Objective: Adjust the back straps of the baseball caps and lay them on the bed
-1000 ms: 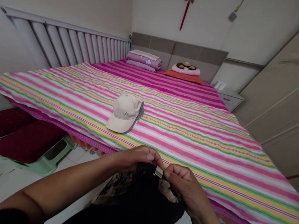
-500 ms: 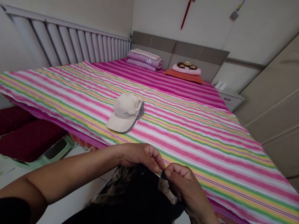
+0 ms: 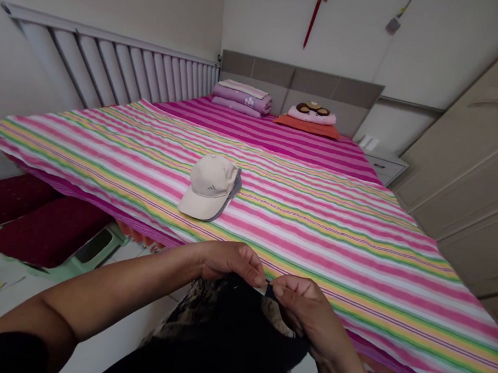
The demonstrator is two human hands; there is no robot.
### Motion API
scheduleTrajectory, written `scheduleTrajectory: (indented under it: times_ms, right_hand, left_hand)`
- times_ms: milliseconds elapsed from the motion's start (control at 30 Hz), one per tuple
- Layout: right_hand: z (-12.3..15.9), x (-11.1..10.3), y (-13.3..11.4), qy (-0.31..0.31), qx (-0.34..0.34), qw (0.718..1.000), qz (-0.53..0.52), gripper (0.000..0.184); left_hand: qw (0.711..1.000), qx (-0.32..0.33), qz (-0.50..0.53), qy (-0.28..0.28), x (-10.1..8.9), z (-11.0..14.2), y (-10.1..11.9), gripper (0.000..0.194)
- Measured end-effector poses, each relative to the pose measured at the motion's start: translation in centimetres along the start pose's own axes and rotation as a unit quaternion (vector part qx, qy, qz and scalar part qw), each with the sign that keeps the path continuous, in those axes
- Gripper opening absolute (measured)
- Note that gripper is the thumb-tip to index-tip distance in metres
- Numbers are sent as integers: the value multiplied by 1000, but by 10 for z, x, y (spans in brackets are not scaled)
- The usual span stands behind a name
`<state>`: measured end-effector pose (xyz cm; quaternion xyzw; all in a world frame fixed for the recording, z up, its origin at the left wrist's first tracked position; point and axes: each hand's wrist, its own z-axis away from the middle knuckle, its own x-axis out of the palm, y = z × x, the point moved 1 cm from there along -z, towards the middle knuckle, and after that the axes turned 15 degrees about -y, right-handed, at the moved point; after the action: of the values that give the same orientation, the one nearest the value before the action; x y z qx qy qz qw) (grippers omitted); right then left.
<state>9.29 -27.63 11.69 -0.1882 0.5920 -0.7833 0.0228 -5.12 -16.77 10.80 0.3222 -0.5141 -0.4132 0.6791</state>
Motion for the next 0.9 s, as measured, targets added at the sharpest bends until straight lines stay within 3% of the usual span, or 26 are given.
scheduleTrajectory:
  times_ms: [267, 400, 500, 900]
  right_hand:
    - [-2, 1, 0, -7, -4, 1000, 8, 36]
    - [-3, 2, 1, -7, 2, 1000, -12, 37]
    - [-4, 1, 3, -12, 1, 1000, -20, 35]
    - [-2, -3, 7, -24, -13, 998, -51, 30]
  left_hand:
    - [999, 17, -39, -18, 4, 3, 3, 26]
    - [982, 87, -170, 16, 12, 5, 6, 35]
    - [965, 131, -222, 42, 16, 5, 5, 27]
    - [948, 182, -243, 96, 16, 5, -4, 25]
